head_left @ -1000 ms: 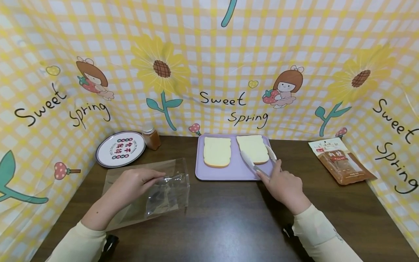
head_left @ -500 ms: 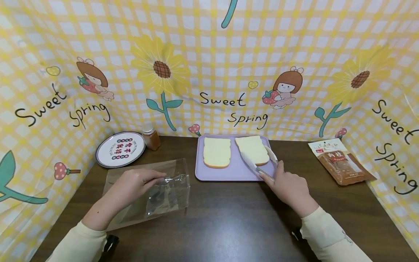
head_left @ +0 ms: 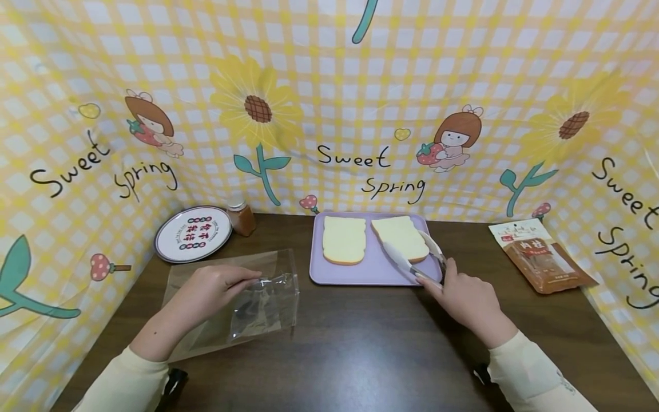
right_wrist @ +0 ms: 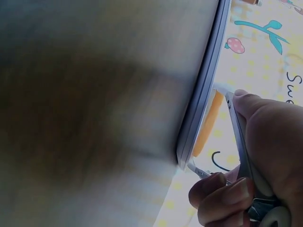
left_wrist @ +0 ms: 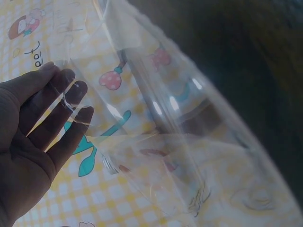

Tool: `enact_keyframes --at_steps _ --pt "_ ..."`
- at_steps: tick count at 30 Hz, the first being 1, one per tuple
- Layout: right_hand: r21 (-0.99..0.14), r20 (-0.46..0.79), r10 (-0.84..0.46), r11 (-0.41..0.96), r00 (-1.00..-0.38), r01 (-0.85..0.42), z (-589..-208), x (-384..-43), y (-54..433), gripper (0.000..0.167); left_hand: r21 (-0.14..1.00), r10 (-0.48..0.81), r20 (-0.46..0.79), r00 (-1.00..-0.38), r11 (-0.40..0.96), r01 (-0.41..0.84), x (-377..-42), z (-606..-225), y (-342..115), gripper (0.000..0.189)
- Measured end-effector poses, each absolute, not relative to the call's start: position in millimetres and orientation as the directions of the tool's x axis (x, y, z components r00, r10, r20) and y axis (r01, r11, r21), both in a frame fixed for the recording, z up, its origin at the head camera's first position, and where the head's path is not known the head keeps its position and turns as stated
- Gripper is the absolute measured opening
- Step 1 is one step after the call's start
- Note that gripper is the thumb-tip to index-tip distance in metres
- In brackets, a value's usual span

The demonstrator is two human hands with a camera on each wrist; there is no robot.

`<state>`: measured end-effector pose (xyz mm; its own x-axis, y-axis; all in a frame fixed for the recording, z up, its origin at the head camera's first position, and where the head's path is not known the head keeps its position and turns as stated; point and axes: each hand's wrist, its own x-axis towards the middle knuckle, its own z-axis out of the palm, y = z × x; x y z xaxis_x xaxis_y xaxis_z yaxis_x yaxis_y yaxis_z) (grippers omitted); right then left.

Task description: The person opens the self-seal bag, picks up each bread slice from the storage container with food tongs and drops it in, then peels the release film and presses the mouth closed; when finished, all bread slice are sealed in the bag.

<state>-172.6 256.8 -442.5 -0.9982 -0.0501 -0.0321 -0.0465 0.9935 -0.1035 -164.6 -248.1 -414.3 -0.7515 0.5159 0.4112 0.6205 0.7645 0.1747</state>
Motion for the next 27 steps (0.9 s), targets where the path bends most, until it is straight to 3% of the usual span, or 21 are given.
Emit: enact_keyframes --at_steps 27 --pt "-0.119 0.137 -0.147 0.979 -0.98 -0.164 -419 -146 258 0.09 0.167 0.526 0.416 -0.742 0.758 0.631 -167 -413 -245 0.022"
